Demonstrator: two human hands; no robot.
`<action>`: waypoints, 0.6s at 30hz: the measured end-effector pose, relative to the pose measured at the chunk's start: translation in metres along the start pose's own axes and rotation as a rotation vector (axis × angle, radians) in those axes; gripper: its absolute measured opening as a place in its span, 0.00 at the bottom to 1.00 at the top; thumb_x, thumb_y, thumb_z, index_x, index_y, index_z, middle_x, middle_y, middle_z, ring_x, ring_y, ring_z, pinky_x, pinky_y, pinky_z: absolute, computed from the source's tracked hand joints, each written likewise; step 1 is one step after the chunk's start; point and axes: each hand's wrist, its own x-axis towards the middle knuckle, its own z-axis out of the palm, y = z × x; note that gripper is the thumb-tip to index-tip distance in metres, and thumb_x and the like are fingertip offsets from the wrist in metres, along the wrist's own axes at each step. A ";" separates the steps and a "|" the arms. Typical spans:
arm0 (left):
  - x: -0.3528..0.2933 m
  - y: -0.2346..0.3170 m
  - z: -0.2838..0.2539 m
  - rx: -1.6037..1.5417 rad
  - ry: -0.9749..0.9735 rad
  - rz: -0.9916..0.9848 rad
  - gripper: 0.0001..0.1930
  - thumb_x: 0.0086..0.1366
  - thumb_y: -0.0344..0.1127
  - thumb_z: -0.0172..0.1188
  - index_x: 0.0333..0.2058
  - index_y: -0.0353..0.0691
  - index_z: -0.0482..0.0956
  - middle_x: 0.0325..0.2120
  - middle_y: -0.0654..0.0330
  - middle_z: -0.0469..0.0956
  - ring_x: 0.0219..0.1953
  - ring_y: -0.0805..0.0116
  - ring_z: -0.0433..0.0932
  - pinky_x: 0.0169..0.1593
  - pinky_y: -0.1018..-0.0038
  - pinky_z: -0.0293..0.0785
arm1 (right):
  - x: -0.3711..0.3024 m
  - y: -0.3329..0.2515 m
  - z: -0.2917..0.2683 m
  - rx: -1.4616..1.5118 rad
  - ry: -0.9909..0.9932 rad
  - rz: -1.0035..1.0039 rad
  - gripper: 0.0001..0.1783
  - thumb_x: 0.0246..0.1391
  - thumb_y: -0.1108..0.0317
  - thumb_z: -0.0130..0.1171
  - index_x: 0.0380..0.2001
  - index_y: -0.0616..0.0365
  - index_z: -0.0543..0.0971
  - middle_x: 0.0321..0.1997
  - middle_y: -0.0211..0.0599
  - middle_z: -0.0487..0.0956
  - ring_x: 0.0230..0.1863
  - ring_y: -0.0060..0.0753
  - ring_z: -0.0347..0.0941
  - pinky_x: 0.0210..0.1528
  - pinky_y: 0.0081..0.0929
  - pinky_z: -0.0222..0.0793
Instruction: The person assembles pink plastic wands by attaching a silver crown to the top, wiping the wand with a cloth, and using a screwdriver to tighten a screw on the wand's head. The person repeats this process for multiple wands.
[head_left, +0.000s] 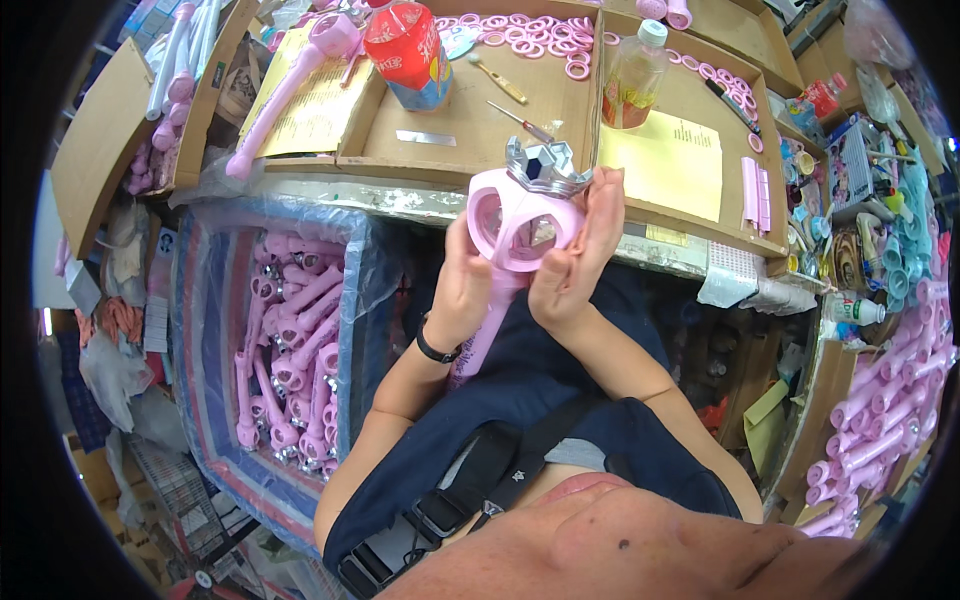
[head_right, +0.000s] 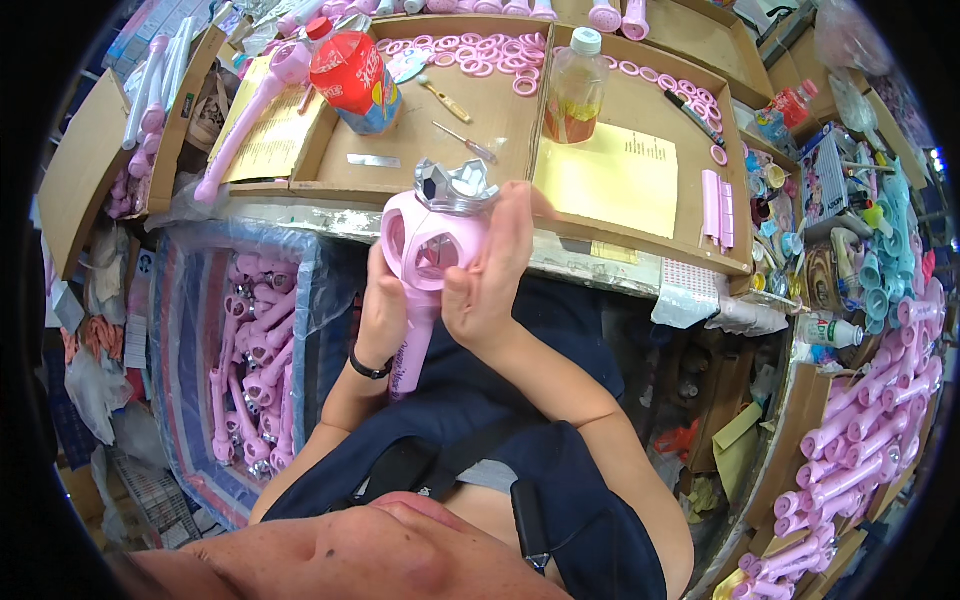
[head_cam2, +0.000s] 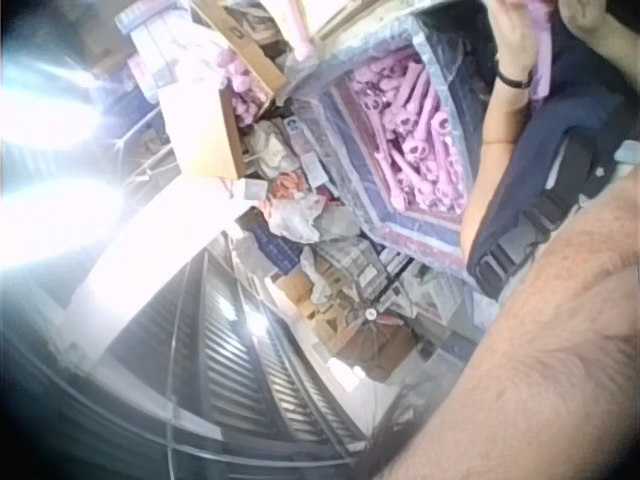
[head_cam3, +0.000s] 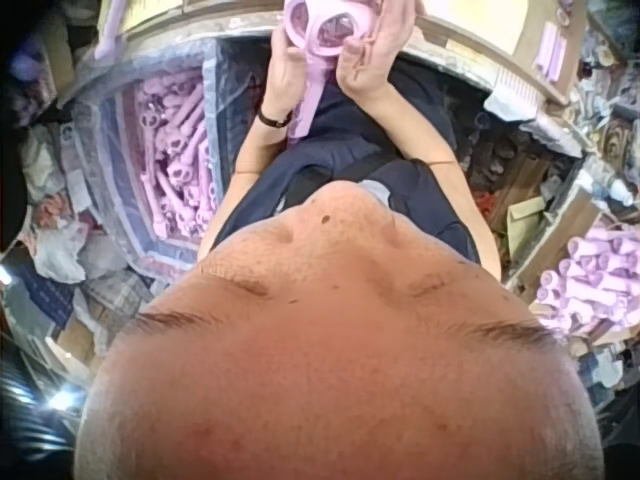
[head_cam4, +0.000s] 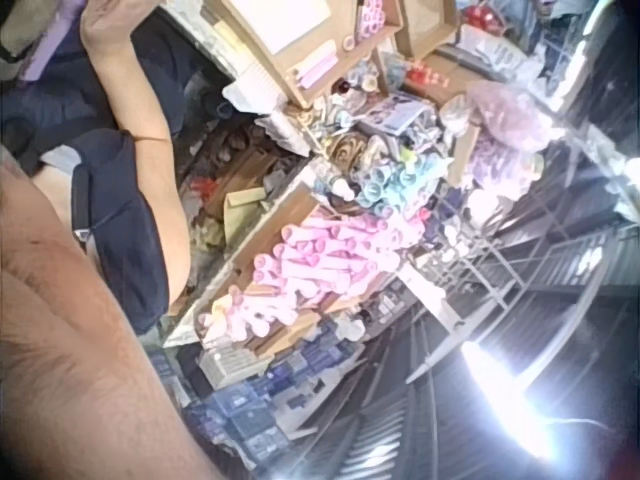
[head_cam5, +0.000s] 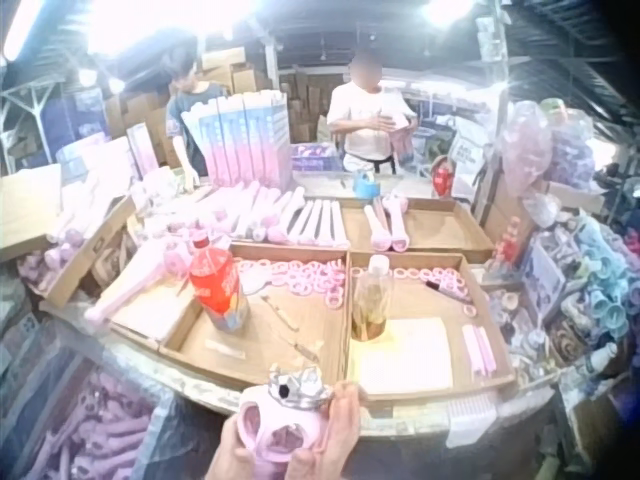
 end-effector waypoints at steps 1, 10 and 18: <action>-0.002 -0.003 0.000 0.011 -0.045 -0.047 0.37 0.67 0.58 0.40 0.60 0.29 0.51 0.55 0.51 0.62 0.57 0.65 0.62 0.60 0.72 0.56 | -0.004 0.003 -0.004 -0.222 -0.062 -0.087 0.36 0.62 0.51 0.43 0.62 0.69 0.54 0.65 0.52 0.55 0.68 0.53 0.47 0.66 0.47 0.43; -0.005 -0.006 -0.018 -0.270 -0.256 -0.369 0.30 0.68 0.51 0.43 0.59 0.34 0.57 0.55 0.51 0.65 0.58 0.62 0.64 0.57 0.70 0.65 | -0.004 0.012 -0.008 -0.172 -0.543 -0.683 0.22 0.48 0.59 0.53 0.41 0.66 0.77 0.49 0.46 0.76 0.54 0.43 0.71 0.59 0.50 0.60; -0.004 -0.008 0.000 -0.993 -0.219 -0.702 0.39 0.63 0.69 0.27 0.50 0.38 0.67 0.26 0.55 0.77 0.17 0.66 0.75 0.19 0.75 0.73 | 0.002 0.017 -0.020 -0.061 -0.228 -0.268 0.17 0.59 0.58 0.45 0.37 0.57 0.78 0.45 0.46 0.76 0.47 0.51 0.71 0.54 0.52 0.59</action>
